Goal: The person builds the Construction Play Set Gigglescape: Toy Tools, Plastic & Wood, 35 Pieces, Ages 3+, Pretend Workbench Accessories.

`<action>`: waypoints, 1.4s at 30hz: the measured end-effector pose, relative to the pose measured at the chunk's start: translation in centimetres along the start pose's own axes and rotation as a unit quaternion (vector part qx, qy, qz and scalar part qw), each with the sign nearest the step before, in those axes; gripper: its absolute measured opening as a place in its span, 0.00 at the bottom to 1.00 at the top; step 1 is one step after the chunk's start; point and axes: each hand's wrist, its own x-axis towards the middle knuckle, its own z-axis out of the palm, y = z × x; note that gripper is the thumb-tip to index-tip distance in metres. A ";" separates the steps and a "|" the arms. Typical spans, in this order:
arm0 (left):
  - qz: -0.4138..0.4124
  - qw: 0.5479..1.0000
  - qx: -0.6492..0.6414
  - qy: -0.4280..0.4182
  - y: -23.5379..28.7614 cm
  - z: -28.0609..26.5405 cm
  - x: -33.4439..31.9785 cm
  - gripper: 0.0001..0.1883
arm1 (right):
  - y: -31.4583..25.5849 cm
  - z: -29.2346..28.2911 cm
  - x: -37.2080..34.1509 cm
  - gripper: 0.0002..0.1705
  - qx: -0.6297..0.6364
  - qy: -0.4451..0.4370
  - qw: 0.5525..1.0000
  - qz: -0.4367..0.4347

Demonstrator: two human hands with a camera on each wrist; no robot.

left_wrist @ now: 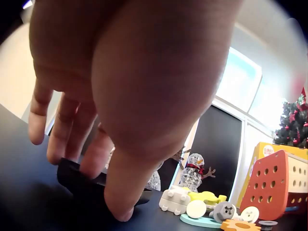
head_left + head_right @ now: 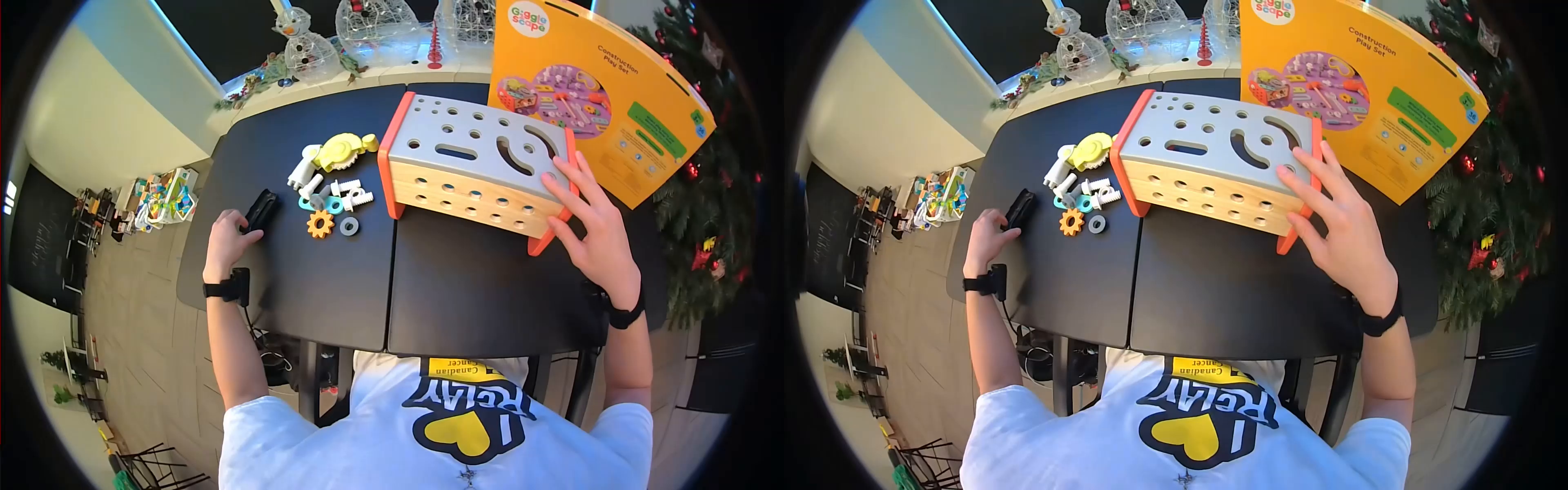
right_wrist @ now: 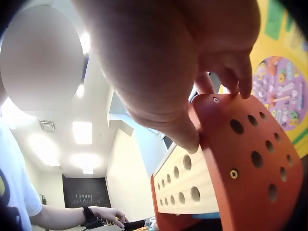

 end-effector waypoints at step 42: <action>0.423 0.846 -0.297 -0.134 39.0 -7.3 6.8 0.10 | 2.0 -1.5 -0.7 0.35 0.120 0.031 0.992 -0.007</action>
